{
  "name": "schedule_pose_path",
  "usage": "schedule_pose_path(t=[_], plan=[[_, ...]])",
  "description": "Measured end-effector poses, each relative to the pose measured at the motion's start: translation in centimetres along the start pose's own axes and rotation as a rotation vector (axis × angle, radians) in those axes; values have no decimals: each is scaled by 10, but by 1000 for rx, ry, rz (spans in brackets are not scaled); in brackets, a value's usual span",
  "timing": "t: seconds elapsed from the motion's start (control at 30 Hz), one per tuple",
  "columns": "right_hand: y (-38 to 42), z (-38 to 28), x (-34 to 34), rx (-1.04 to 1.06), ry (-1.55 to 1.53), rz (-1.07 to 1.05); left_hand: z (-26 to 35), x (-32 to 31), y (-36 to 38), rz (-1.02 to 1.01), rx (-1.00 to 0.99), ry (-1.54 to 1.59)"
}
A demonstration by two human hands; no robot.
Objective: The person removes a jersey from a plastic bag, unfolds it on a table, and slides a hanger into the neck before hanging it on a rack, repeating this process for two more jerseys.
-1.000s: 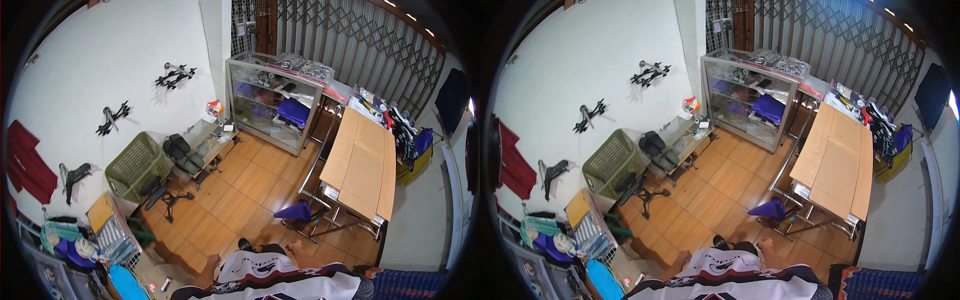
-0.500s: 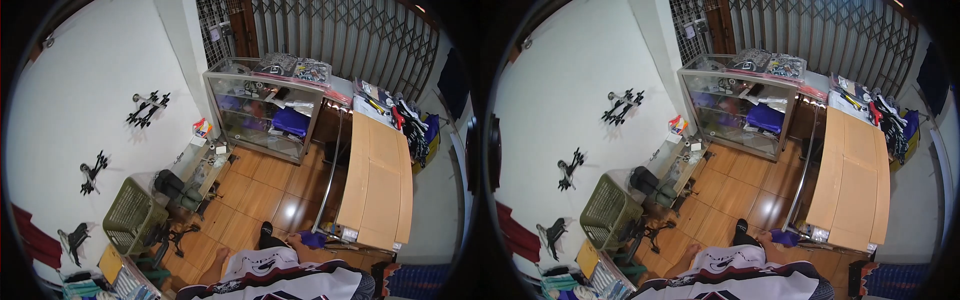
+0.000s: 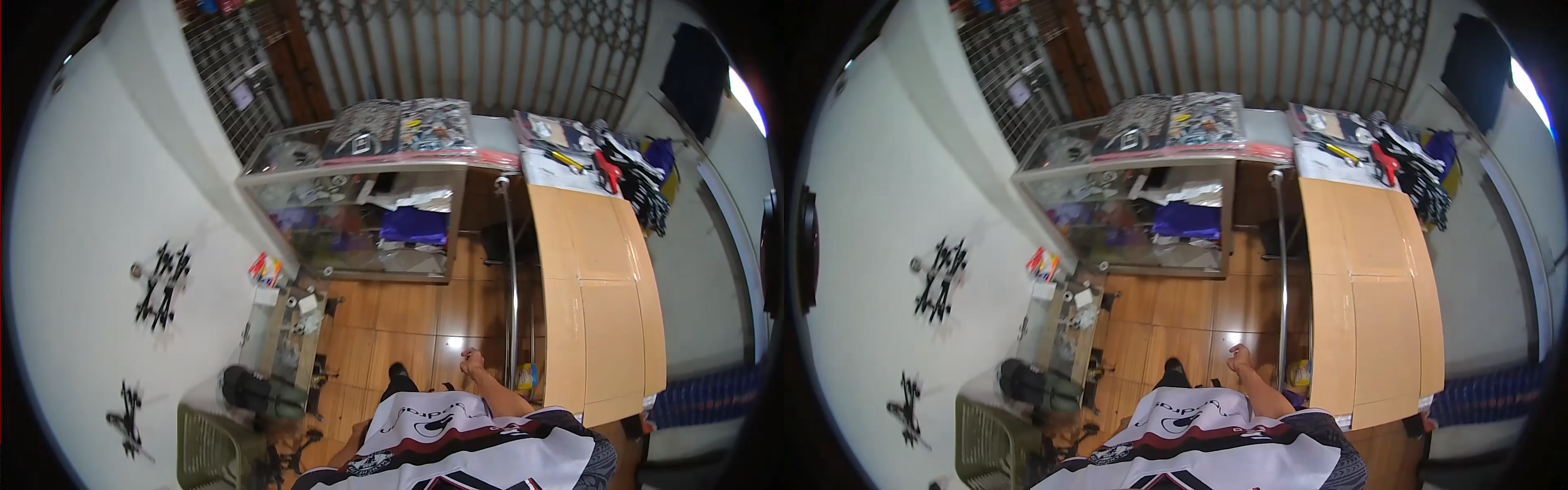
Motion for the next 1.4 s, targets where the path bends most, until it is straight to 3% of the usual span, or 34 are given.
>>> schedule_pose_path(t=[0.07,0.27,0.3,0.37,0.43,0.5,0.57,0.63,0.7,0.83,0.97,1.17,1.4], plan=[[-16,-12,8,64,-11,97,51,-3,-46,-47,-50,-17],[-59,-55,38,-31,-253,71,218,-35,-197,-249,-279,-12],[-54,-68,50,-40,-298,63,259,-53,-215,-276,-275,-20],[-38,-101,77,-5,-337,135,330,-95,-253,-186,-479,-174],[-52,-133,93,36,-433,191,412,-145,-273,-230,-624,-304],[-94,-150,100,107,-590,190,465,-202,-316,-449,-833,-347],[-100,-158,110,176,-677,218,530,-265,-293,-615,-970,-348],[-90,-202,145,288,-715,294,591,-323,-248,-771,-874,-381],[-75,-244,179,285,-821,296,647,-377,-201,-928,-1031,-430],[-76,-307,244,363,-931,310,748,-467,-112,-1269,-1060,-515],[-104,-368,331,439,-1059,288,842,-558,-74,-1407,-1264,-535],[-177,-432,457,531,-1177,320,954,-699,-124,-1112,-1561,-777],[-225,-474,531,519,-1176,314,999,-782,-201,-701,-1749,-1150]])
Point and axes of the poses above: each hand's wrist, its own y-axis away from the middle knuckle, its own x-axis out of the back of the hand, z = x × y, the point moved 3 cm from there along -y, towards the middle knuckle, and after that the axes turned 14 degrees about -x, right-handed, at the moved point
